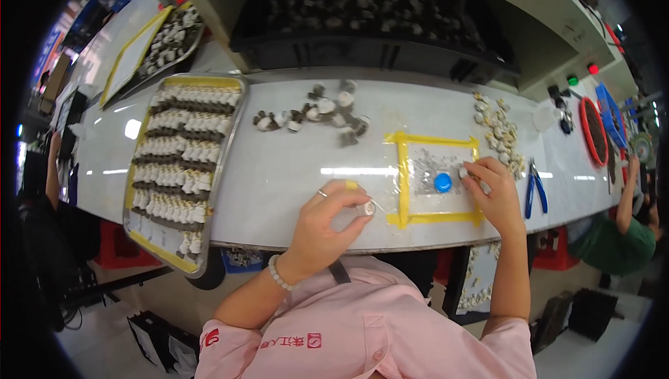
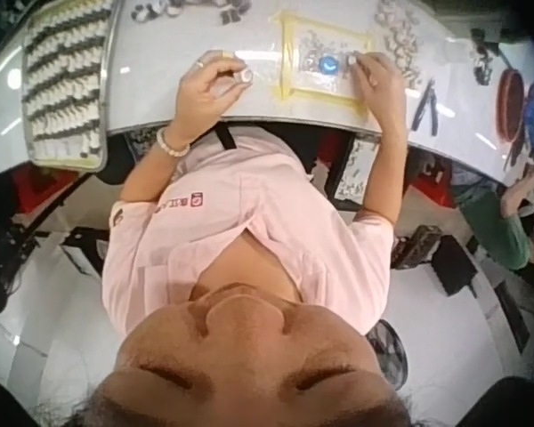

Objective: The person assembles small plastic and electronic components at a factory workbench, using pliers to manipulate the parts from a bin into an assembly tray.

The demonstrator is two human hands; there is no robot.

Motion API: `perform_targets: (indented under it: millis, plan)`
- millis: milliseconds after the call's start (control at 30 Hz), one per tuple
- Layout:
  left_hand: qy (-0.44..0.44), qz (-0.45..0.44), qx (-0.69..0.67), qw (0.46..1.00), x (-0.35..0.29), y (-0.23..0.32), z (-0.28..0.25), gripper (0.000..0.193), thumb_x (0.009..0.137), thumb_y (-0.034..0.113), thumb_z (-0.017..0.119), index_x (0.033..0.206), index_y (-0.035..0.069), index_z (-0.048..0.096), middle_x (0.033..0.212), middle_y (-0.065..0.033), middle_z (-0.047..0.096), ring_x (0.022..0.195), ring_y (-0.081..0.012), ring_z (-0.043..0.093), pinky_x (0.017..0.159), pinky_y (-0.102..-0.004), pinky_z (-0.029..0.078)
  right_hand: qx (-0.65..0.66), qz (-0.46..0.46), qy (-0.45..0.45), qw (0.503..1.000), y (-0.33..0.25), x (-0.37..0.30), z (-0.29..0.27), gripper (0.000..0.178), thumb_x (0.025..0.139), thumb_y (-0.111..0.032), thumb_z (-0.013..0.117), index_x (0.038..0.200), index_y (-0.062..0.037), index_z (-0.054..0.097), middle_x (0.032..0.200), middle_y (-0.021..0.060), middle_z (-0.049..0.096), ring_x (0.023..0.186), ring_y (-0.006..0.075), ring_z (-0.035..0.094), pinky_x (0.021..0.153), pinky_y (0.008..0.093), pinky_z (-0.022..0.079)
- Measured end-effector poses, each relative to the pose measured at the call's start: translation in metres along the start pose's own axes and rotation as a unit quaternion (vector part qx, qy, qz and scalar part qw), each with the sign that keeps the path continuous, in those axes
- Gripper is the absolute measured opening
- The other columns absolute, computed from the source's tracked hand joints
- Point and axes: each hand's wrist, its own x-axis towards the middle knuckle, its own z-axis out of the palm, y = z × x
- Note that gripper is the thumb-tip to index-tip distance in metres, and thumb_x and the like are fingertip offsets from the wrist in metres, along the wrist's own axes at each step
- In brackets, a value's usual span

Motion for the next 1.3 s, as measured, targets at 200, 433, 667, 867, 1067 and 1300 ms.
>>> perform_targets:
  millis: [200,433,667,867,1067,1300]
  plan:
    - [-0.045,-0.301,-0.372,0.877,0.011,0.009,-0.069,0.020,0.083,-0.002,0.063,0.102,0.001,0.057,0.096,-0.0107,0.062,0.086,-0.0189,0.063,0.077,-0.0322,0.054,0.046,0.021,0.044,0.998,0.011,-0.017,0.004,0.021,0.076,0.001,0.065,0.097,0.0012,0.065,0.085,0.0091,0.056,0.068,0.0173,0.055,0.059,0.0264,0.044]
    - [0.259,-0.176,-0.363,0.877,0.134,-0.035,-0.230,0.011,0.086,0.000,0.058,0.094,-0.007,0.057,0.094,-0.0129,0.058,0.085,-0.0219,0.060,0.078,-0.0334,0.058,0.107,0.060,0.085,0.989,0.014,-0.020,0.020,0.021,0.079,0.001,0.063,0.100,0.0023,0.064,0.088,0.0057,0.054,0.069,0.0125,0.050,0.061,0.0231,0.041]
    - [0.301,-0.093,-0.306,0.899,0.220,-0.071,-0.333,0.026,0.085,0.002,0.060,0.108,-0.007,0.050,0.099,-0.0145,0.054,0.090,-0.0255,0.058,0.082,-0.0338,0.056,0.090,0.009,0.106,0.990,0.015,-0.017,0.021,0.023,0.077,0.004,0.065,0.100,0.0017,0.064,0.086,0.0060,0.055,0.065,0.0113,0.049,0.055,0.0224,0.040]
    - [0.212,-0.102,-0.021,0.972,0.170,-0.034,-0.266,0.033,0.086,0.009,0.061,0.115,-0.004,0.055,0.094,-0.0088,0.063,0.080,-0.0148,0.061,0.069,-0.0263,0.050,0.081,0.009,0.108,0.991,0.014,-0.015,0.022,0.025,0.075,0.005,0.066,0.100,0.0010,0.064,0.086,0.0060,0.055,0.062,0.0110,0.048,0.054,0.0219,0.040]
    - [-0.114,-0.004,0.300,0.947,0.088,-0.001,-0.137,0.030,0.077,0.012,0.069,0.102,-0.002,0.061,0.088,-0.0119,0.062,0.075,-0.0185,0.061,0.068,-0.0290,0.050,0.074,0.019,0.111,0.991,0.015,-0.016,0.020,0.025,0.076,0.003,0.067,0.100,0.0015,0.064,0.086,0.0061,0.056,0.064,0.0112,0.051,0.055,0.0220,0.041]
    - [-0.107,0.026,0.445,0.889,0.091,-0.030,-0.085,0.030,0.076,0.018,0.068,0.095,-0.001,0.055,0.090,-0.0187,0.059,0.079,-0.0362,0.059,0.071,-0.0422,0.048,0.069,0.026,0.097,0.993,0.011,-0.016,0.018,0.024,0.077,0.002,0.066,0.100,0.0013,0.064,0.087,0.0074,0.057,0.066,0.0136,0.055,0.058,0.0231,0.044]
